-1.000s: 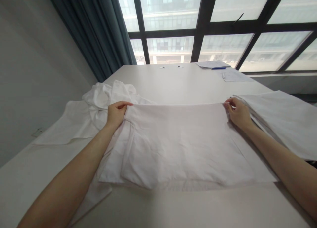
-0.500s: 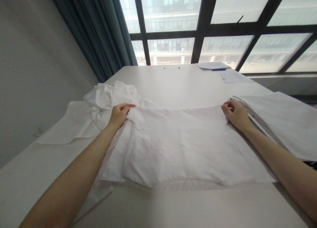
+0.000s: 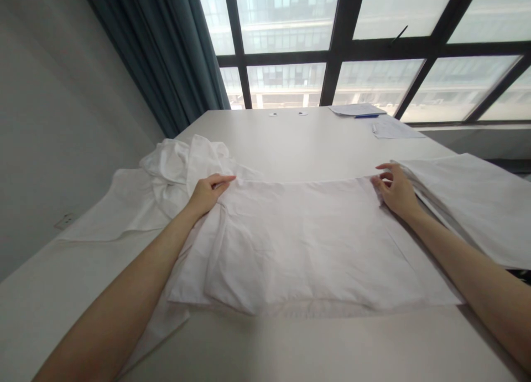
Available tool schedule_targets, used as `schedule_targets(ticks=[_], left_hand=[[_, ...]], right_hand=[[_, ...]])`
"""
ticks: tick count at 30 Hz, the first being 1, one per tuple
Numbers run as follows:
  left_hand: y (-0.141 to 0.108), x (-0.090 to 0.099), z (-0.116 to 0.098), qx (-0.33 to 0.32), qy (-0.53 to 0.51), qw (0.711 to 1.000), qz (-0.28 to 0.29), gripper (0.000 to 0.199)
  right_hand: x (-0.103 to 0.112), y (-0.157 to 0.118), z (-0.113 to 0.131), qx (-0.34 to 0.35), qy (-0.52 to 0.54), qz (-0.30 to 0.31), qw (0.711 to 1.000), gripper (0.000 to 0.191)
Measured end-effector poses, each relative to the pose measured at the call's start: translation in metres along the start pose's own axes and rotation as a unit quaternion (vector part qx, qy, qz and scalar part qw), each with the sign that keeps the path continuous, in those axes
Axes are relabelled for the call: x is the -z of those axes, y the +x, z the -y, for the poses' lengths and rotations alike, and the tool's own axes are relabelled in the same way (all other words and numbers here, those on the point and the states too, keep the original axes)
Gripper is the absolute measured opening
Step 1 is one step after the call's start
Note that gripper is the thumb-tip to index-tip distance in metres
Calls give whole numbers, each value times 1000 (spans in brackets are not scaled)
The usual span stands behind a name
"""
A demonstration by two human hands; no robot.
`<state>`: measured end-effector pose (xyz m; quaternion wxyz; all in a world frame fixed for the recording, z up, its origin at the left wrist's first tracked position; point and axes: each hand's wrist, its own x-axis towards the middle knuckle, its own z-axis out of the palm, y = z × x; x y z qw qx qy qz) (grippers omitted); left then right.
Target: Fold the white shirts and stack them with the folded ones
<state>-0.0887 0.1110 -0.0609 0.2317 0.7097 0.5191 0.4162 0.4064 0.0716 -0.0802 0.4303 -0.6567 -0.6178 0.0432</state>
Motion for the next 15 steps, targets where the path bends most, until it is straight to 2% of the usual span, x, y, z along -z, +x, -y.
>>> schedule_targets(ticks=[9, 15], left_hand=[[3, 0, 3, 11, 23, 1000, -17, 31], [2, -2, 3, -5, 22, 1000, -21, 29]], right_hand=[[-1, 2, 1, 0, -6, 4, 1000, 29], [-1, 2, -1, -3, -32, 5, 999, 20]])
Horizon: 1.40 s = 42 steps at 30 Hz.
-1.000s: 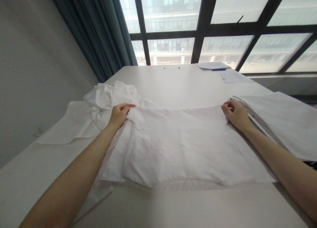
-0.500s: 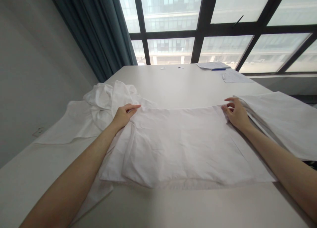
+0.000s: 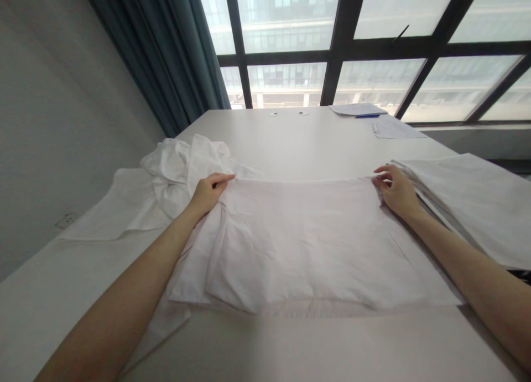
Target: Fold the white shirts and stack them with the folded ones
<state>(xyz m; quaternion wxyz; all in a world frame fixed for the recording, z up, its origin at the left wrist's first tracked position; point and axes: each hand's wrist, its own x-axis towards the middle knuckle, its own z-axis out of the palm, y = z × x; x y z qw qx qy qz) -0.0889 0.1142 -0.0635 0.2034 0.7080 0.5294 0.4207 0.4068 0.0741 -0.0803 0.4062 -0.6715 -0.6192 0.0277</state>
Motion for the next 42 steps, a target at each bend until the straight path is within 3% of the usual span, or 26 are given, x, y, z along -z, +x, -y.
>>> schedule_targets(ticks=[14, 23, 36, 42], left_hand=[[5, 2, 15, 40, -63, 995, -64, 34], [3, 1, 5, 36, 1, 992, -125, 27], [-2, 1, -9, 34, 8, 996, -84, 30], [-4, 2, -8, 22, 38, 995, -89, 29]], right_hand=[[3, -1, -3, 15, -93, -4, 996, 22], [5, -4, 2, 0, -152, 21, 988, 26], [7, -1, 4, 12, -109, -15, 994, 27], [5, -2, 2, 38, -67, 6, 997, 30]])
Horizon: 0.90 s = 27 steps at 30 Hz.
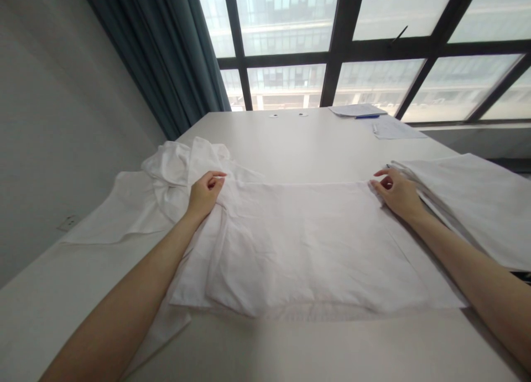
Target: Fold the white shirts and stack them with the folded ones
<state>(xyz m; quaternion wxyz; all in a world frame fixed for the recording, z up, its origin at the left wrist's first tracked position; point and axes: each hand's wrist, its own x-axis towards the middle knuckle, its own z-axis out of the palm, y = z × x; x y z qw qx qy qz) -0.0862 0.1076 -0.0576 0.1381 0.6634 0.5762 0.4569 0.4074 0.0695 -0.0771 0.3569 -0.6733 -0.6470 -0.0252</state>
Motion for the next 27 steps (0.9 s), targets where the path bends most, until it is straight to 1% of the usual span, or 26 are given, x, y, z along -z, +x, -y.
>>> schedule_targets(ticks=[5, 11, 18, 27], left_hand=[[0, -1, 2, 2, -18, 1000, 15, 31], [1, -2, 3, 5, 3, 1000, 8, 31], [2, -2, 6, 21, 5, 1000, 14, 30], [3, -3, 6, 2, 30, 1000, 7, 28]], right_hand=[[0, 0, -2, -9, -14, 10, 1000, 29], [3, 1, 1, -15, -39, 9, 999, 29], [6, 1, 4, -49, -69, 23, 996, 29], [6, 0, 7, -76, -144, 58, 985, 28]])
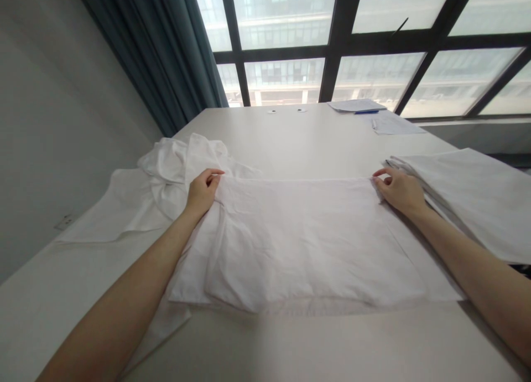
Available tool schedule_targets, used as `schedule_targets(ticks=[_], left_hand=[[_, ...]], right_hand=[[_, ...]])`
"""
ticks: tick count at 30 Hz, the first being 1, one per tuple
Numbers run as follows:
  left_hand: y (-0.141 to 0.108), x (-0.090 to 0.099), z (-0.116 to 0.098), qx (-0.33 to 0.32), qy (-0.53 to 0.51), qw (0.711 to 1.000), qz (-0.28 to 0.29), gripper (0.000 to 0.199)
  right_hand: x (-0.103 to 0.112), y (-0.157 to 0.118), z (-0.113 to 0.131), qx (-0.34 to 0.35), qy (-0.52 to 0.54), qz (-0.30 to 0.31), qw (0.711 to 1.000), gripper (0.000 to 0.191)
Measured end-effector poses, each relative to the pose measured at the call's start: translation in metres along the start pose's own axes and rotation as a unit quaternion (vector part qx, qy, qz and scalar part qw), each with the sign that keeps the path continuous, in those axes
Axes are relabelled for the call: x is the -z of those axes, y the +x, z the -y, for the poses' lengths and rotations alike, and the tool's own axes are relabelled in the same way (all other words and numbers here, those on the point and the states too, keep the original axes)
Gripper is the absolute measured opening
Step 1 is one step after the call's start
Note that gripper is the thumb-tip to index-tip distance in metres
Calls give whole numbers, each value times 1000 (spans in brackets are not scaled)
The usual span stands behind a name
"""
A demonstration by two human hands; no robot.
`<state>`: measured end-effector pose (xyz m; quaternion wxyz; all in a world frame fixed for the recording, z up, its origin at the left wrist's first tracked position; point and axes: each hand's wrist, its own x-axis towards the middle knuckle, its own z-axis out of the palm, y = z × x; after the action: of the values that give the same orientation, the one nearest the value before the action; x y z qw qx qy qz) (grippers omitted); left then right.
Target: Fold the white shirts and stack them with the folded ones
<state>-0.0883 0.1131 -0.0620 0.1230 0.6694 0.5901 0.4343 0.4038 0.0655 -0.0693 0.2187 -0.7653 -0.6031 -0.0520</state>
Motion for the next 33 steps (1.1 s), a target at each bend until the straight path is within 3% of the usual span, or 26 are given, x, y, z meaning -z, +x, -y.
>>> schedule_targets(ticks=[4, 9, 12, 14, 16, 19, 24, 33], left_hand=[[-1, 1, -2, 2, 19, 1000, 0, 28], [0, 2, -4, -2, 67, 998, -9, 26], [-1, 1, -11, -48, 133, 989, -38, 25], [-3, -3, -19, -93, 188, 977, -45, 28], [-8, -8, -30, -142, 234, 962, -17, 31], [-20, -20, -46, -205, 254, 942, 76, 34], [-42, -36, -56, -240, 256, 907, 233, 47], [-48, -35, -55, -214, 313, 877, 294, 53]], right_hand=[[2, 0, 1, -18, -10, -4, 1000, 36], [2, 2, -2, -16, 58, -69, 996, 38], [1, 2, -2, 70, 100, -103, 987, 32], [-1, 1, 2, 148, 112, -94, 978, 30], [-4, -2, 8, 209, 122, -64, 968, 28], [-8, -7, 20, 267, 127, 4, 955, 32], [-15, -12, 26, 320, 65, 97, 940, 44], [-19, -9, 19, 308, 14, 137, 941, 51]])
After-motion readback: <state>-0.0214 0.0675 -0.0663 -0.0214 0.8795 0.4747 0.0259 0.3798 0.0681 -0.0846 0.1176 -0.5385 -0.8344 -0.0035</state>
